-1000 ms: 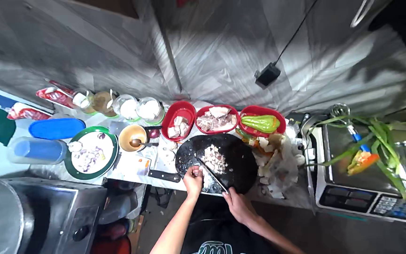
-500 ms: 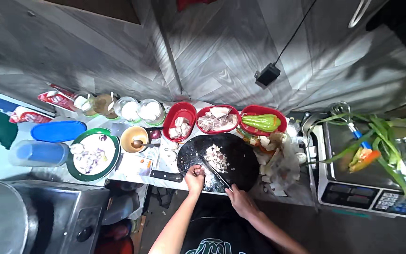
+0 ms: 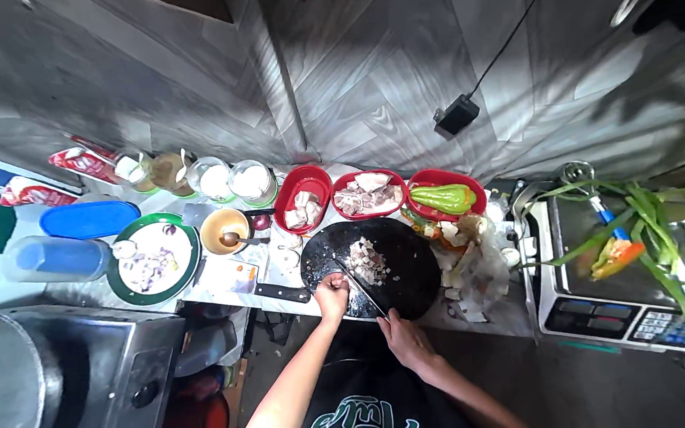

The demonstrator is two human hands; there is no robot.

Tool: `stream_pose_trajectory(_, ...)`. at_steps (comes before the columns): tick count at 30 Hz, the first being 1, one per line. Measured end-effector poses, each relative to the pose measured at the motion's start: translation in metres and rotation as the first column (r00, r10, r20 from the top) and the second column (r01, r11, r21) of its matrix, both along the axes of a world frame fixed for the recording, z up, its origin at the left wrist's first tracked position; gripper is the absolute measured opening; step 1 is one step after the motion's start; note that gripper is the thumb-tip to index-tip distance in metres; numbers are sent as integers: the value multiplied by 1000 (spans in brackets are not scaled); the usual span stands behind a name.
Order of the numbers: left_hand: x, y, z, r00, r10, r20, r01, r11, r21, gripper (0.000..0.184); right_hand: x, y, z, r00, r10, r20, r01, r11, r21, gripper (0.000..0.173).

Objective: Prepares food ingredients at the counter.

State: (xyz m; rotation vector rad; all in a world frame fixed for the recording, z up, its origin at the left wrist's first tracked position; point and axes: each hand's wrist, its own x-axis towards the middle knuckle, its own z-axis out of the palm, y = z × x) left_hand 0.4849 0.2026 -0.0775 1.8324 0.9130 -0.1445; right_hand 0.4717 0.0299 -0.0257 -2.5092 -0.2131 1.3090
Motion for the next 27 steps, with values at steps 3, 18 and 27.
stream_pose_trajectory(3, 3, 5, 3, 997, -57, -49, 57, 998, 2, 25, -1, 3, 0, 1000, -18, -23, 18, 1000, 4, 52)
stream_pose_trajectory(18, 1, 4, -1, 995, -62, -72, 64, 998, 23, 26, 18, 17, -11, 1000, -27, -6, 27, 999, 21, 55)
stream_pose_trajectory(27, -9, 10, 7, 986, -158, 45, 159, 987, -22, 37, 13, -40, -3, 993, -118, 16, 113, 977, 183, 51)
